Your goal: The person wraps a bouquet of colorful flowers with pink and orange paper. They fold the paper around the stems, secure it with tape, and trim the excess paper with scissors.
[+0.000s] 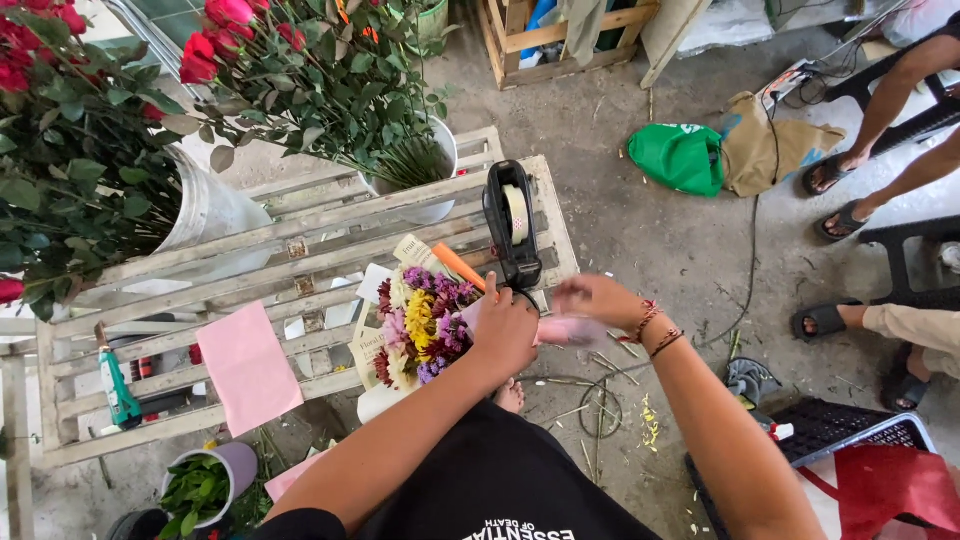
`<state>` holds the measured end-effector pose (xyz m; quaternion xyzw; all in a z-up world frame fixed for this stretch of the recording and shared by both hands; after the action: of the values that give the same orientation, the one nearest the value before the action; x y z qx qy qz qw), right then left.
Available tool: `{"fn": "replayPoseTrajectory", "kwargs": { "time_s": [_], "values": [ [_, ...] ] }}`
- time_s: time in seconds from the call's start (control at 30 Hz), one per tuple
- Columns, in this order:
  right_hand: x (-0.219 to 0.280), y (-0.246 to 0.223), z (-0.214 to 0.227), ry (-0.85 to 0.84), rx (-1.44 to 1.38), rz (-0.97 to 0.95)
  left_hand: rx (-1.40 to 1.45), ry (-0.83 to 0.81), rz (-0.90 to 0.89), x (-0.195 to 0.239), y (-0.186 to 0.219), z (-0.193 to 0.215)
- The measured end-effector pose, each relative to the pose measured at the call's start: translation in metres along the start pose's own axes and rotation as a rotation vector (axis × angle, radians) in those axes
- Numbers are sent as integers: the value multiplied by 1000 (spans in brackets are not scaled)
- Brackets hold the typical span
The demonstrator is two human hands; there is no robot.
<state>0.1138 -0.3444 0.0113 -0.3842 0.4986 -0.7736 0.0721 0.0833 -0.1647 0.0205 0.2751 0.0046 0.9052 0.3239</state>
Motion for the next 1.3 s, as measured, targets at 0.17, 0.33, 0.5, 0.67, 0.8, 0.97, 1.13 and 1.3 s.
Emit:
{"fn": "replayPoseTrajectory", "kwargs": {
  "time_s": [0.17,0.33,0.5,0.67,0.8,0.97,1.13,1.3],
  "values": [
    [-57,15,5,450,-151,-165,7,-5,23,-7,-1,-4],
    [-85,22,-14,532,-384,-204,-7,-17,49,-12,-5,-2],
    [-79,15,-13,641,-71,-138,-29,16,79,-18,-6,-8],
    [24,-52,-70,675,-87,-106,-2,-93,108,-13,-9,14],
    [70,-9,-131,751,-232,-170,64,-106,76,-9,-12,24],
    [71,27,-164,786,-285,-205,0,-123,84,-3,-10,40],
    [65,46,-169,797,-298,-164,6,-112,87,-3,-11,44],
    [84,13,-164,892,-209,-23,-1,-122,83,-4,-12,41]
  ]
}}
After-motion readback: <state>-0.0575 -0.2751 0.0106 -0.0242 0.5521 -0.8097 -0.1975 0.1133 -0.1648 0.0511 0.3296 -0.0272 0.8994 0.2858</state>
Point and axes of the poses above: each hand's wrist, its own x-axis away from the middle knuckle, its own z-axis out of the back of the hand, y = z × x, the point moved 4 cm from there along -x, towards the middle knuckle, and after that the axes turned 11 degrees about -y, right-handed, at the moved point
